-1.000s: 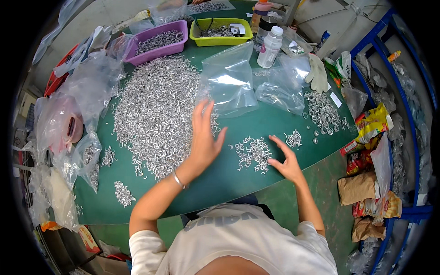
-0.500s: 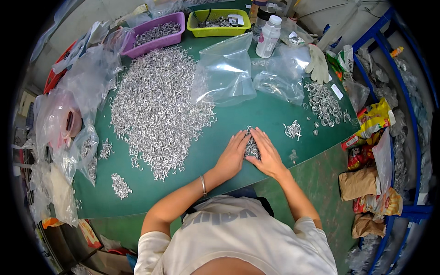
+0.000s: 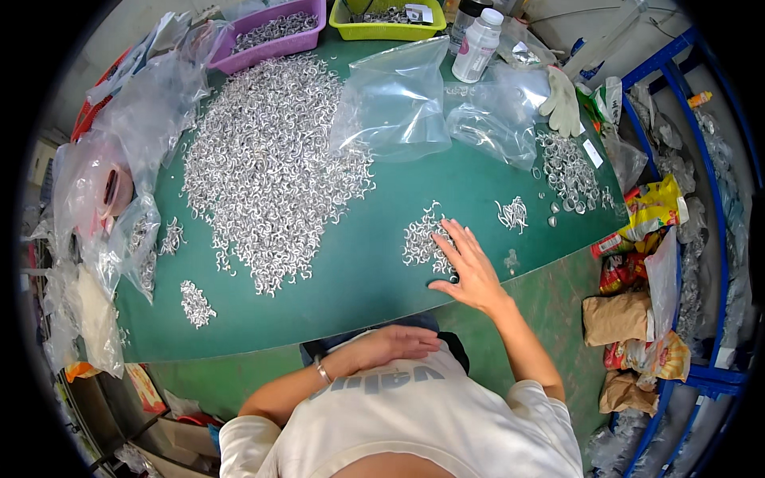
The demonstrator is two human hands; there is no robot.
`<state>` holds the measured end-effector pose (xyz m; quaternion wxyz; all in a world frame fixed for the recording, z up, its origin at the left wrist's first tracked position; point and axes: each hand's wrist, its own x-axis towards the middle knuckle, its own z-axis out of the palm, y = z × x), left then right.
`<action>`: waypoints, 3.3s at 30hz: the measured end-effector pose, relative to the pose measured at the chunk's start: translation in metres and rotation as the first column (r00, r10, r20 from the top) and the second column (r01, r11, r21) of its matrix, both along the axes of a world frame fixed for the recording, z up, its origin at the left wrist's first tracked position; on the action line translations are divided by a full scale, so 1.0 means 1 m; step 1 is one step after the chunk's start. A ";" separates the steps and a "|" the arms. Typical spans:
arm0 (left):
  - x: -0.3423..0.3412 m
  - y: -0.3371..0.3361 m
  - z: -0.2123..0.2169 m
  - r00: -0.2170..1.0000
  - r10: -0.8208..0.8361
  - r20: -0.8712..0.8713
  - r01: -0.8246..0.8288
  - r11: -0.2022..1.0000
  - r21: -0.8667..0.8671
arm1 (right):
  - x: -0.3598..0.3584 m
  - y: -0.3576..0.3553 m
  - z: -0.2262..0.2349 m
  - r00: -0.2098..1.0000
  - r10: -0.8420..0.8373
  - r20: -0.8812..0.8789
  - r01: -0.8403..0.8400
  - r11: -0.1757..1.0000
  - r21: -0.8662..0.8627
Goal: The person sorts small silver metallic components on a green workbench by hand and places them into a clear plastic bag.
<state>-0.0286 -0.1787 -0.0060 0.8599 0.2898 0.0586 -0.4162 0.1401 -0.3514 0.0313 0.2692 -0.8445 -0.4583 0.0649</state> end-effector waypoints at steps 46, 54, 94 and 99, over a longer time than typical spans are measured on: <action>0.038 -0.049 -0.059 0.829 0.182 -0.528 -0.530 0.558 -0.639 | -0.063 -0.006 -0.009 0.922 -0.374 0.103 0.336 0.903 0.269; 0.031 -0.042 -0.070 0.945 0.274 0.177 -0.221 0.938 -0.268 | -0.082 -0.019 -0.011 0.993 -0.116 0.016 0.116 0.993 0.006; 0.033 -0.049 -0.068 0.953 0.249 -0.172 -0.302 0.786 -0.539 | -0.079 -0.019 0.002 0.986 -0.081 -0.149 0.083 0.997 0.006; 0.033 -0.049 -0.073 0.948 0.201 0.248 -0.157 0.970 -0.188 | -0.100 -0.033 -0.008 0.985 0.079 -0.153 -0.076 0.997 0.026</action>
